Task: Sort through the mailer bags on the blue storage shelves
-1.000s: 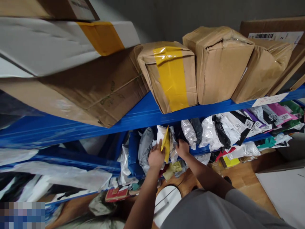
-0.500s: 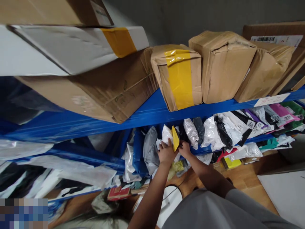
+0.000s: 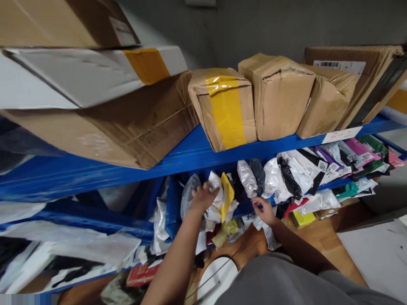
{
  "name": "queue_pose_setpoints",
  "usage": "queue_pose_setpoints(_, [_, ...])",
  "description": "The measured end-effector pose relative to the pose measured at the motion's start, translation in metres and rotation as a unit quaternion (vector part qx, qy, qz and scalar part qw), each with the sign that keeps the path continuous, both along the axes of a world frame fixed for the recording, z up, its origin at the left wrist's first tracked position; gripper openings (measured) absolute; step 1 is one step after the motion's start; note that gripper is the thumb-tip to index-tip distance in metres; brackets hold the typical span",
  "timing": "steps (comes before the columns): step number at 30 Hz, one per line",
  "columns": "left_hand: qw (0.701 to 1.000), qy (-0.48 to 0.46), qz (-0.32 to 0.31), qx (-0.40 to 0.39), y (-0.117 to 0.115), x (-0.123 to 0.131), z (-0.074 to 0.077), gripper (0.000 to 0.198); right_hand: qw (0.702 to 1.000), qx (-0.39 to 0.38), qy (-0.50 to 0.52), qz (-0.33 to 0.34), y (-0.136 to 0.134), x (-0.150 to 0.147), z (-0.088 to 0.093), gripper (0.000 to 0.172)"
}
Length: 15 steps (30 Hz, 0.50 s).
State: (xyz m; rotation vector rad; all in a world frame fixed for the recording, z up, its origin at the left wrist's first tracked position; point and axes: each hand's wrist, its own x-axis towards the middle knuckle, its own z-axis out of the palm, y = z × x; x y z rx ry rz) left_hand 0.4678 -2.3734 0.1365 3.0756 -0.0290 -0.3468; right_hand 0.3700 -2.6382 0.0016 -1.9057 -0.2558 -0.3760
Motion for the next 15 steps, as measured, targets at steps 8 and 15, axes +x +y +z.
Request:
queue_pose_setpoints(8, [0.988,-0.020,0.151,0.004,-0.038,0.011,-0.027,0.066,0.976,0.003,-0.044,-0.213,-0.069,-0.032,-0.006,0.028])
queue_pose_setpoints(15, [0.985,-0.068,0.156,-0.035,-0.045,0.017,-0.024,0.067,0.913,-0.223,-0.092,-0.330,-0.146,-0.028,0.011,0.033])
